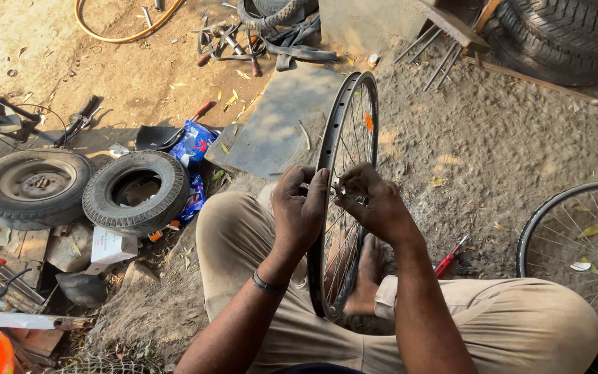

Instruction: The person sits on the ground holding a bicycle wheel and works the spokes and rim by hand, turning spoke nipples and checking the rim around its circumference. At the end they set the wheel across their legs and pick up a mobile phone.

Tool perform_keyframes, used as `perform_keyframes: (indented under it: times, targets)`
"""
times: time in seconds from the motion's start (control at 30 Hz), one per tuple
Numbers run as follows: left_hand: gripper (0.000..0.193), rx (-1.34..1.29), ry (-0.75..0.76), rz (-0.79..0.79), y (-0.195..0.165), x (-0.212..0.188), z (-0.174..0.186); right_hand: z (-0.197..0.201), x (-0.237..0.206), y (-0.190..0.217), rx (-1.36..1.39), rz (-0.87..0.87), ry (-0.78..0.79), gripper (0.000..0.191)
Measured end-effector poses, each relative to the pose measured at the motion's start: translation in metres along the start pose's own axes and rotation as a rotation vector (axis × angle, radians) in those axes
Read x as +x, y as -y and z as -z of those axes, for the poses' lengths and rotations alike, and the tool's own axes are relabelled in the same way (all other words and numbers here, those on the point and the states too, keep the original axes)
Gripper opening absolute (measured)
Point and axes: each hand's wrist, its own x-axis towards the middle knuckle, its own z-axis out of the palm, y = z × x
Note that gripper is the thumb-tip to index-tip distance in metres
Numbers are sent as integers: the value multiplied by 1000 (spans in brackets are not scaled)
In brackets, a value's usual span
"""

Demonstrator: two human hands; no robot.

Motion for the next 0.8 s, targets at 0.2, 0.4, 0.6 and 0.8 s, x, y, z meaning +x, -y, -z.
perform_keyframes:
  times: [0.2,0.4,0.6,0.8]
  targets:
    - [12,17,-55,-147,2,2,2,2,0,-11,-70,203,56,31]
    - [18,37,-67,-139,-1,-1,-1,-17,6,-32,594,98,30,30]
    - [28,-18,-50,-52,-5,-6,-4,-41,6,-36,918,144,-105,24]
    - [28,-86,-16,130,-2,-7,1,-35,0,-19,35,159,-316,30]
